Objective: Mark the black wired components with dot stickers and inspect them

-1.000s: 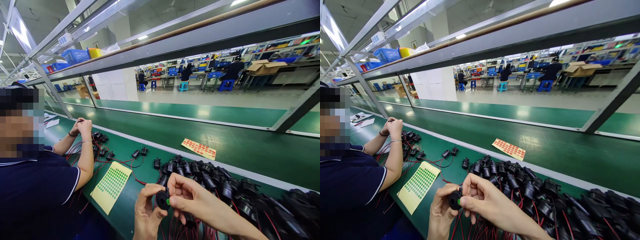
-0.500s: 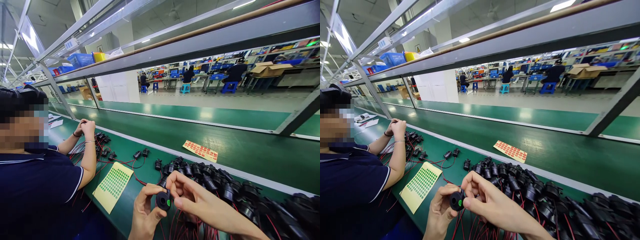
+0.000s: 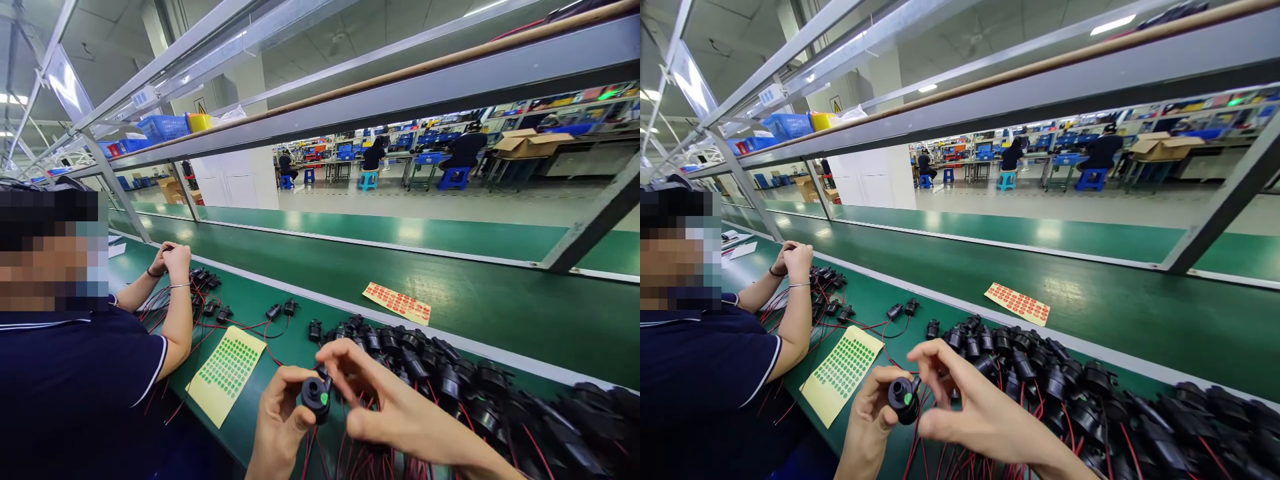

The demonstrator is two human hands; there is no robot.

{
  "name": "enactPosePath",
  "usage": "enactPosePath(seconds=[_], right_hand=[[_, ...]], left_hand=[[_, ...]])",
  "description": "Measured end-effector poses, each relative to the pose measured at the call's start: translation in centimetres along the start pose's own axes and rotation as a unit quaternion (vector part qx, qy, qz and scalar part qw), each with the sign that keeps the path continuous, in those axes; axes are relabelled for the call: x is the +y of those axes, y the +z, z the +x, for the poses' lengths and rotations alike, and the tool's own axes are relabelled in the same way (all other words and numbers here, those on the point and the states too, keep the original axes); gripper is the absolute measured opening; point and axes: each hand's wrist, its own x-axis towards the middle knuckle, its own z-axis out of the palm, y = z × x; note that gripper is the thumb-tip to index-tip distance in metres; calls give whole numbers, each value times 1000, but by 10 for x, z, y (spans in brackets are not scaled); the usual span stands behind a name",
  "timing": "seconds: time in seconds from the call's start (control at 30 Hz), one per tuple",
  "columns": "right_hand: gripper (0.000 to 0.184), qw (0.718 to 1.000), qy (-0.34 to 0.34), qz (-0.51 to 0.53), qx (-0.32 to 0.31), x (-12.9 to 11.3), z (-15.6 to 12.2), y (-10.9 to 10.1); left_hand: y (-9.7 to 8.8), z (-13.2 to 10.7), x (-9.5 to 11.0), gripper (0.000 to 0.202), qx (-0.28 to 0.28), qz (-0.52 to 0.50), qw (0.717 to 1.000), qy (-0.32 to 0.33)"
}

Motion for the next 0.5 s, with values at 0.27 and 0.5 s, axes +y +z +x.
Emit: enactPosePath(seconds=[0.27, 0.5], right_hand=[[31, 944, -159, -278, 79, -81, 16, -35], [55, 883, 150, -414, 165, -19, 1, -122]], left_hand=[[25, 37, 77, 63, -135, -7, 990, -36], [-8, -33, 9, 41, -195, 190, 960, -64]])
